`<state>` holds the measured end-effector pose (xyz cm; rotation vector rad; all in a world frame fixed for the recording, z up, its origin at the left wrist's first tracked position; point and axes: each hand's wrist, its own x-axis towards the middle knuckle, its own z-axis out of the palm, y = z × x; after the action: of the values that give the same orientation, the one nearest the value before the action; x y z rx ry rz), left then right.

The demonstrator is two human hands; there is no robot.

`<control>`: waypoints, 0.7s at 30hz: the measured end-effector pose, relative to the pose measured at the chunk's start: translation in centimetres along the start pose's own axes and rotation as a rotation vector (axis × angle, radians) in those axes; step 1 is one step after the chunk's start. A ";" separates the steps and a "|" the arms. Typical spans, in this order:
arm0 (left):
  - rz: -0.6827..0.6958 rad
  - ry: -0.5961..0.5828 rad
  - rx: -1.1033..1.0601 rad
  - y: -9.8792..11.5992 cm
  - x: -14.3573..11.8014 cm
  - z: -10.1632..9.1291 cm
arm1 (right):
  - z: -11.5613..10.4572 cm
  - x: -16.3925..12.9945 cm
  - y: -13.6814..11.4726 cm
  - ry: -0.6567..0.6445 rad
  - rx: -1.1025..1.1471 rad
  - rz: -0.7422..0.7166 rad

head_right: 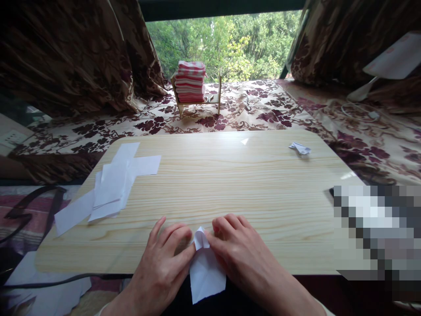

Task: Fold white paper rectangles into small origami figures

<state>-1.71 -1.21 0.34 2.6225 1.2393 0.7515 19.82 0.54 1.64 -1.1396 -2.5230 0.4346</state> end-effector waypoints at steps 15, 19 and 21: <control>0.002 0.029 0.004 -0.1 -0.4 0.4 | 0.0 0.2 -0.3 0.007 0.047 0.017; 0.015 0.033 0.006 -0.2 -0.4 0.3 | 0.2 0.1 -0.3 0.013 0.040 0.015; 0.019 0.037 0.009 -0.2 -0.4 0.3 | 0.2 0.1 -0.3 0.017 0.035 0.019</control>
<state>-1.91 -1.41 -0.12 2.6427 1.2324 0.8024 19.48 0.37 1.55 -1.1500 -2.4824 0.4697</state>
